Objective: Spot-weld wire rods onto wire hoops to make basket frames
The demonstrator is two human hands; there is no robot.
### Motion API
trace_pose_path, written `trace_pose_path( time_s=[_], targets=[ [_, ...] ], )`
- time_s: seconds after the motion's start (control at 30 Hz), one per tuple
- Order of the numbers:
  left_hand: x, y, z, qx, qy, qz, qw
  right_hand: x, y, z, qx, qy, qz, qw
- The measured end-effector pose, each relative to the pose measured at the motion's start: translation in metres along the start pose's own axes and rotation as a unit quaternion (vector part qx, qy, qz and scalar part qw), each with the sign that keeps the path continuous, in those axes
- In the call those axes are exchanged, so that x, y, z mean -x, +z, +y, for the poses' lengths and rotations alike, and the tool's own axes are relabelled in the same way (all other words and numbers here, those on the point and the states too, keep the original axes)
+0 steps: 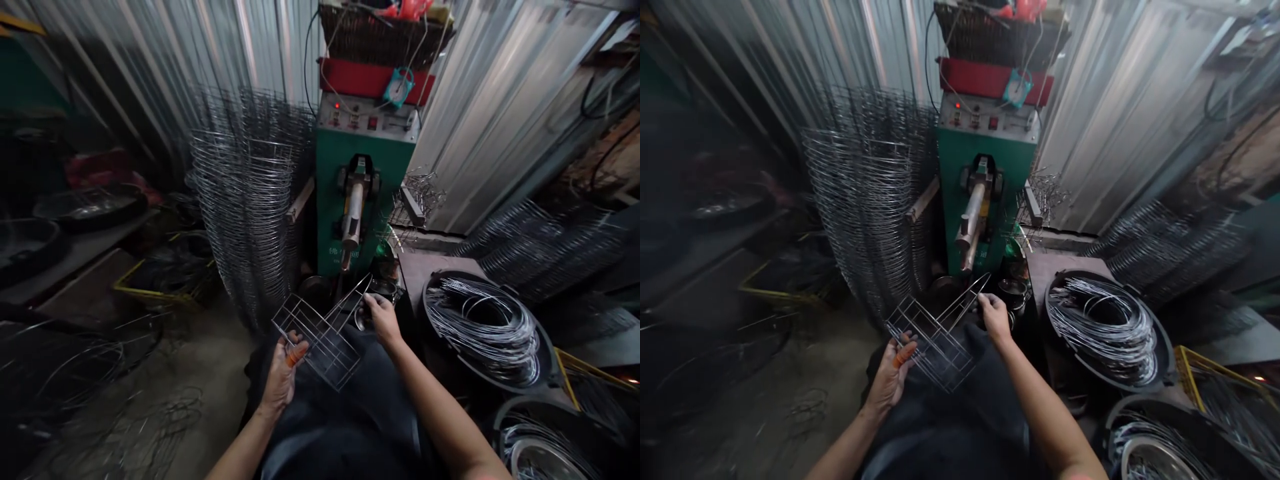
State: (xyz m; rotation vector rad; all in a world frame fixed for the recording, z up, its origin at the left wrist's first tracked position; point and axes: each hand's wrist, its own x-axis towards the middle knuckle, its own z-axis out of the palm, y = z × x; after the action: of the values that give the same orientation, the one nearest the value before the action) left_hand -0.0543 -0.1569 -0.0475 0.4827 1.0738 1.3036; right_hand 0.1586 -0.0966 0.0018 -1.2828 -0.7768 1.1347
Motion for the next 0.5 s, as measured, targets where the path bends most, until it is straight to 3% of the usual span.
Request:
trace_pose_path(
  time_s=[0.43, 0.5],
  targets=[
    [-0.004, -0.019, 0.001, -0.075, -0.003, -0.045, 0.996, 0.014, 0.006, 0.012, -0.02, -0.044, -0.006, 0.999],
    [-0.001, -0.02, 0.006, -0.118, 0.037, -0.021, 0.992, 0.016, 0.007, 0.011, -0.015, -0.051, -0.009, 0.999]
  ],
)
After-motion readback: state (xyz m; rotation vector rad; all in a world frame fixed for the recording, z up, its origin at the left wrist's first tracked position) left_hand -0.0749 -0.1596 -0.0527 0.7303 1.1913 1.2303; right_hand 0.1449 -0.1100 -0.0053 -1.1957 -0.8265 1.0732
